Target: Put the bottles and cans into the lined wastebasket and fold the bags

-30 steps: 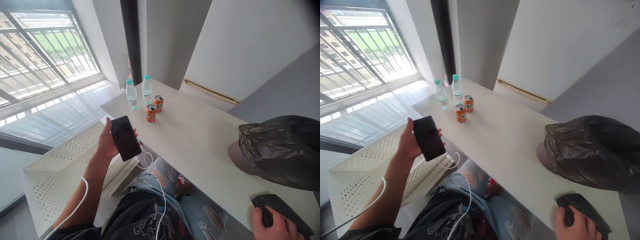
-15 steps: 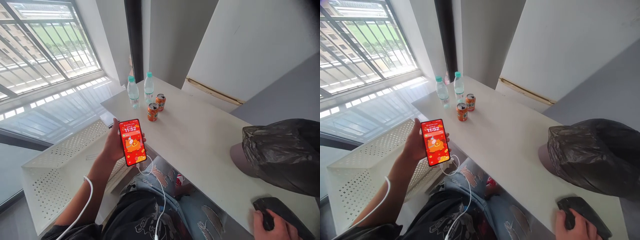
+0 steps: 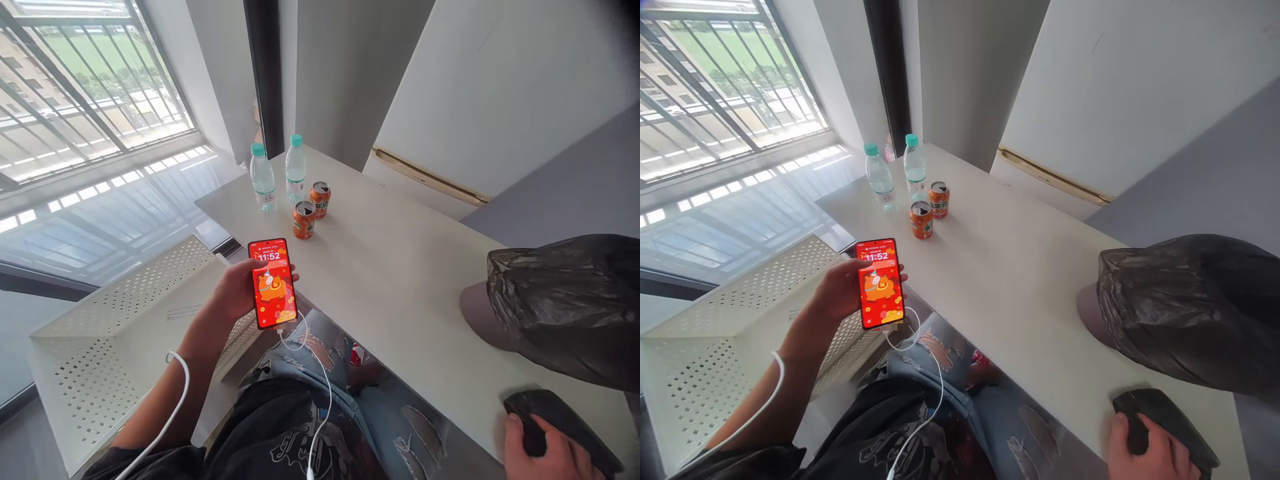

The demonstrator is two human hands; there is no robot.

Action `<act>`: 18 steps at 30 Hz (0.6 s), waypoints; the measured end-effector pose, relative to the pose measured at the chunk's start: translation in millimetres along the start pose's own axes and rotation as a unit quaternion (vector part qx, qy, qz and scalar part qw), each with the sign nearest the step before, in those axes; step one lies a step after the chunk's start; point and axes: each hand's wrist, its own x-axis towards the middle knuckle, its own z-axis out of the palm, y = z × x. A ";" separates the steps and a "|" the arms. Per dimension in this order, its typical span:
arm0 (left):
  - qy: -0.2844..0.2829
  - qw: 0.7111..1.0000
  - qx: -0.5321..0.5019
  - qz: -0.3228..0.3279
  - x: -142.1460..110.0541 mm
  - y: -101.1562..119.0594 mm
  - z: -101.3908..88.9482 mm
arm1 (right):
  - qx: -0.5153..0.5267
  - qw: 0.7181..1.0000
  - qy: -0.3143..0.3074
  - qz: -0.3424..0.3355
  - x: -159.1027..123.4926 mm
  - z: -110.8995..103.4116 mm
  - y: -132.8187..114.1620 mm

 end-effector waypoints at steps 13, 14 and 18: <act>0.171 0.981 -0.047 0.076 22.1 31.5 -41.3 | -0.016 0.998 0.057 -0.013 -5.8 14.7 9.4; 0.190 0.976 -0.046 0.096 21.8 35.0 -51.4 | -0.019 0.998 0.063 -0.018 -5.2 16.1 9.4; 0.302 0.941 -0.022 0.154 23.3 46.9 -70.6 | -0.038 0.995 0.080 -0.036 -2.9 16.9 2.2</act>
